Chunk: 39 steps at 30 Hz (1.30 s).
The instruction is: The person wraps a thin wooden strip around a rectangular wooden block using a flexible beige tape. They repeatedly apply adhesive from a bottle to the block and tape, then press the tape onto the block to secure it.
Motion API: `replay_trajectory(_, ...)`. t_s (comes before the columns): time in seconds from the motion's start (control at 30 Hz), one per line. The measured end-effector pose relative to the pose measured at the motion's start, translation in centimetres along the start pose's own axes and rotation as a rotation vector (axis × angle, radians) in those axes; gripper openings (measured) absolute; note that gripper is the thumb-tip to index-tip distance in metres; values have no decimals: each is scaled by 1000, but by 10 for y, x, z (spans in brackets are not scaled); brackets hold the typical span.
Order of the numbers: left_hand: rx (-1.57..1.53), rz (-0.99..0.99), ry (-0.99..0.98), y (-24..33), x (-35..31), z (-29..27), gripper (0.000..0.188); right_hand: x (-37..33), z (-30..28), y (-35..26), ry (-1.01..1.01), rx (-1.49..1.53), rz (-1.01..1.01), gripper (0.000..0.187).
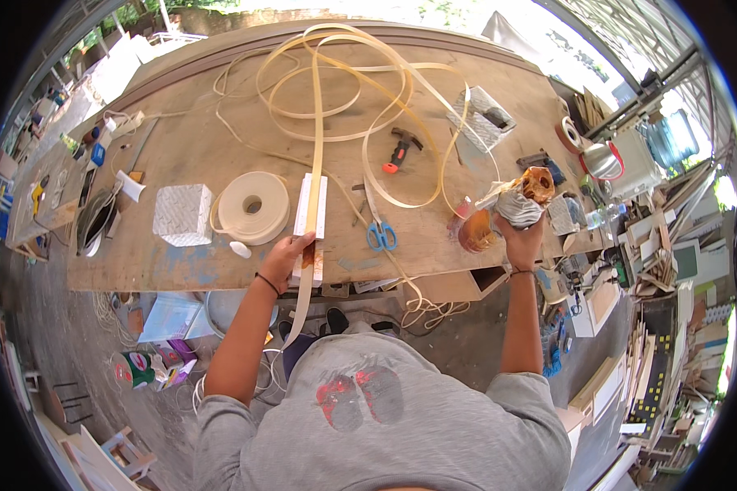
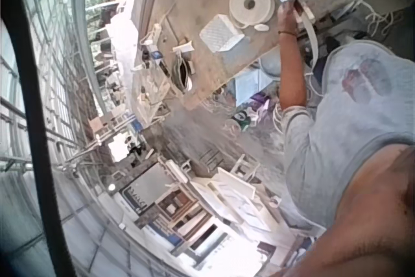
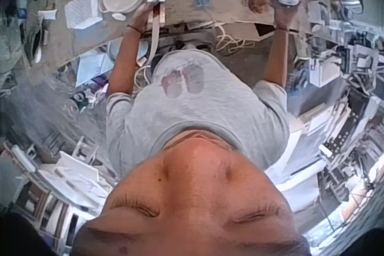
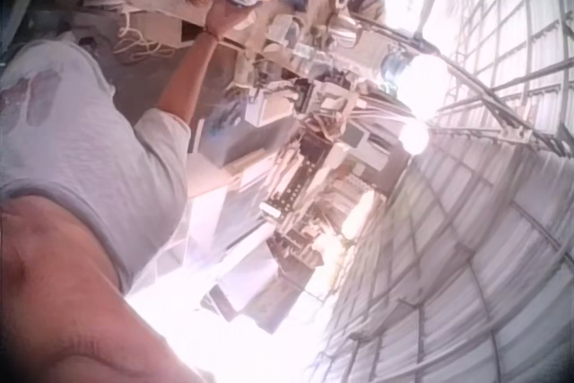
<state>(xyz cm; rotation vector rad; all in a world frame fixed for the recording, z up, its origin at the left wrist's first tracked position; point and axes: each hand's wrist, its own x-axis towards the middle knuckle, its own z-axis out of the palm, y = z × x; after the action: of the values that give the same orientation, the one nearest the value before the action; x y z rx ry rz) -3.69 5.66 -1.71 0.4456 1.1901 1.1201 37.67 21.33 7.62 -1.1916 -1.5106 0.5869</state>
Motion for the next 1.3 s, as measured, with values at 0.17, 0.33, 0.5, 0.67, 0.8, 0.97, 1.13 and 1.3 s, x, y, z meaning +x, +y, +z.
replay_trajectory(0.17,-67,22,-43,3,-12,11,36,19,-14,37,235,-90,46,75)
replay_trajectory(0.33,-45,30,-30,12,-23,22,40,32,-22,80,350,-160,-18,79)
replay_trajectory(0.5,-6,105,-64,12,-31,18,46,41,-29,104,365,-204,-16,95)
replay_trajectory(0.67,5,192,-57,18,-47,18,47,20,-36,110,249,-224,-72,105)
replay_trajectory(0.8,-23,219,-45,27,-72,15,39,-5,-33,129,451,-531,96,102)
replay_trajectory(0.97,-89,240,-77,43,-122,8,47,-74,48,53,248,-28,177,50)
replay_trajectory(1.13,-39,240,-108,49,-175,2,55,-106,219,-82,-660,1124,654,56)
replay_trajectory(1.3,64,279,-55,40,-232,-14,58,-96,306,-156,-915,1529,669,59)
